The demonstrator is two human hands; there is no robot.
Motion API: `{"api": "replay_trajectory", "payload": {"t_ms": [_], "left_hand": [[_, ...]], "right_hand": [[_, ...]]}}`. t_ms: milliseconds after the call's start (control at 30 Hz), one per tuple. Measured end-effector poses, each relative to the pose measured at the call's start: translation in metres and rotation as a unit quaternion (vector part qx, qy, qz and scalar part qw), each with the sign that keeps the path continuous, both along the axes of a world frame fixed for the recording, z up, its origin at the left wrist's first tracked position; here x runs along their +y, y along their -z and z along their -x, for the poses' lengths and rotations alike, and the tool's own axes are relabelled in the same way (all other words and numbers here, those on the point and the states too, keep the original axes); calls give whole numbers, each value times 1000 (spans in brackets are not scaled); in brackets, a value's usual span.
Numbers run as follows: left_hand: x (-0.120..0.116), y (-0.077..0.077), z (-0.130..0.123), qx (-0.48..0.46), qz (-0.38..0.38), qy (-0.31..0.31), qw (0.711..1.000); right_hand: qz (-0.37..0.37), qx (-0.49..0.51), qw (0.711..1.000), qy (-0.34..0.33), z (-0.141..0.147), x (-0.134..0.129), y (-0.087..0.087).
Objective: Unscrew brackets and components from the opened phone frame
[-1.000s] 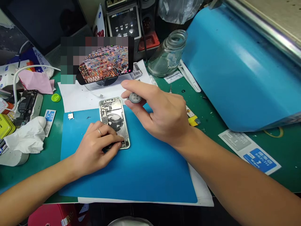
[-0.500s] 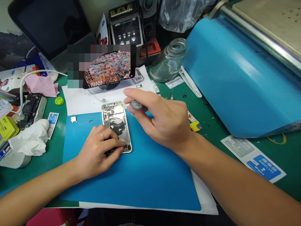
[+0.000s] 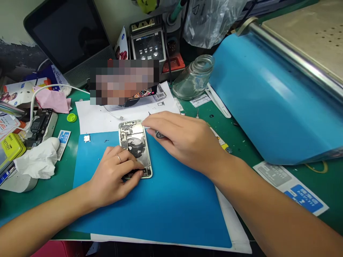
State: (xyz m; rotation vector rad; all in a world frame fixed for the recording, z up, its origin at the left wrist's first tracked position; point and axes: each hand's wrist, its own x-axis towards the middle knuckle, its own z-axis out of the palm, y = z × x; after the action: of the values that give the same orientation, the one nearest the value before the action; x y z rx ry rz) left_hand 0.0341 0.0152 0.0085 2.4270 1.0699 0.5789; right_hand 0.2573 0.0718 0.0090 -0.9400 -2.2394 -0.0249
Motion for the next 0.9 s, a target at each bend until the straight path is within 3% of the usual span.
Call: {"api": "replay_trajectory", "payload": {"t_ms": [333, 600, 900], "left_hand": [[0, 1, 0, 3, -10, 4, 1000], [0, 0, 1, 10, -7, 4, 1000], [1, 0, 1, 16, -6, 3, 1000]], "right_hand": [[66, -117, 988, -79, -12, 7, 2], [71, -101, 989, -78, -14, 9, 11], [62, -84, 992, -76, -11, 8, 8]]}}
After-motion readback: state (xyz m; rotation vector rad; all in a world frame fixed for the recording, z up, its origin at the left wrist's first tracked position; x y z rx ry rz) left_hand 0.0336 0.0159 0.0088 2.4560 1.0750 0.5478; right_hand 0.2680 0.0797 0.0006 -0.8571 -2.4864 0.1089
